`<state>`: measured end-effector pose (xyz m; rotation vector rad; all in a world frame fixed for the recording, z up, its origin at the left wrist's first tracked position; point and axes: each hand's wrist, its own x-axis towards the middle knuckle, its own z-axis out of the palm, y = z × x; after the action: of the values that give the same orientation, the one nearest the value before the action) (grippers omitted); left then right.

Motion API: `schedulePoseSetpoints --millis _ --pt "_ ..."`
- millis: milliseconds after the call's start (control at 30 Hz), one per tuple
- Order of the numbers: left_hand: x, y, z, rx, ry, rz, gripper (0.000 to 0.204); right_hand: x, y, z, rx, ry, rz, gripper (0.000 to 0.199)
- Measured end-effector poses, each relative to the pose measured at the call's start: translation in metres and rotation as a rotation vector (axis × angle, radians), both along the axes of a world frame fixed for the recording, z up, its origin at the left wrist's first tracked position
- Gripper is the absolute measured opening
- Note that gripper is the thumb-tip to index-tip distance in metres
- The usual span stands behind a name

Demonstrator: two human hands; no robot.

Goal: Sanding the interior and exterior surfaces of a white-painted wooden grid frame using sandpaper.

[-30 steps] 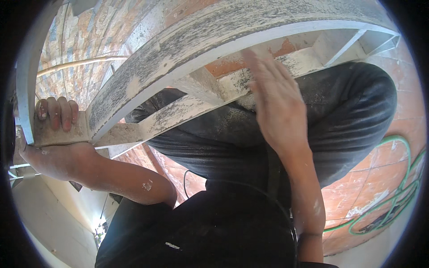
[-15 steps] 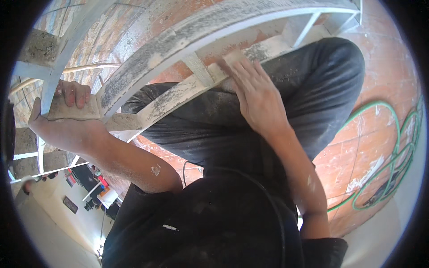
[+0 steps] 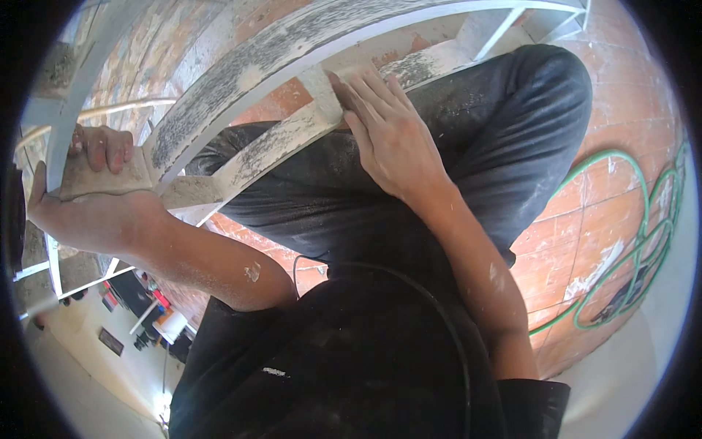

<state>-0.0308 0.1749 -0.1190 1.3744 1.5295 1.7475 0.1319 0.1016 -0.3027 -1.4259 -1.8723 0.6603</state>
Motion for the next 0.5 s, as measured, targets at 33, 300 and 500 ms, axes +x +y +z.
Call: schedulePoseSetpoints --millis 33,300,500 --pt "-0.002 0.000 -0.001 -0.002 0.001 0.013 0.032 0.000 -0.012 0.003 -0.008 0.014 -0.038 0.034" --pt "-0.011 0.015 -0.001 -0.046 -0.053 -0.091 0.034 0.002 0.003 0.002 0.050 -0.034 -0.061 0.038" --pt "-0.002 0.018 -0.003 -0.083 0.024 0.019 0.033 0.009 0.021 -0.012 0.078 -0.075 -0.028 0.038"
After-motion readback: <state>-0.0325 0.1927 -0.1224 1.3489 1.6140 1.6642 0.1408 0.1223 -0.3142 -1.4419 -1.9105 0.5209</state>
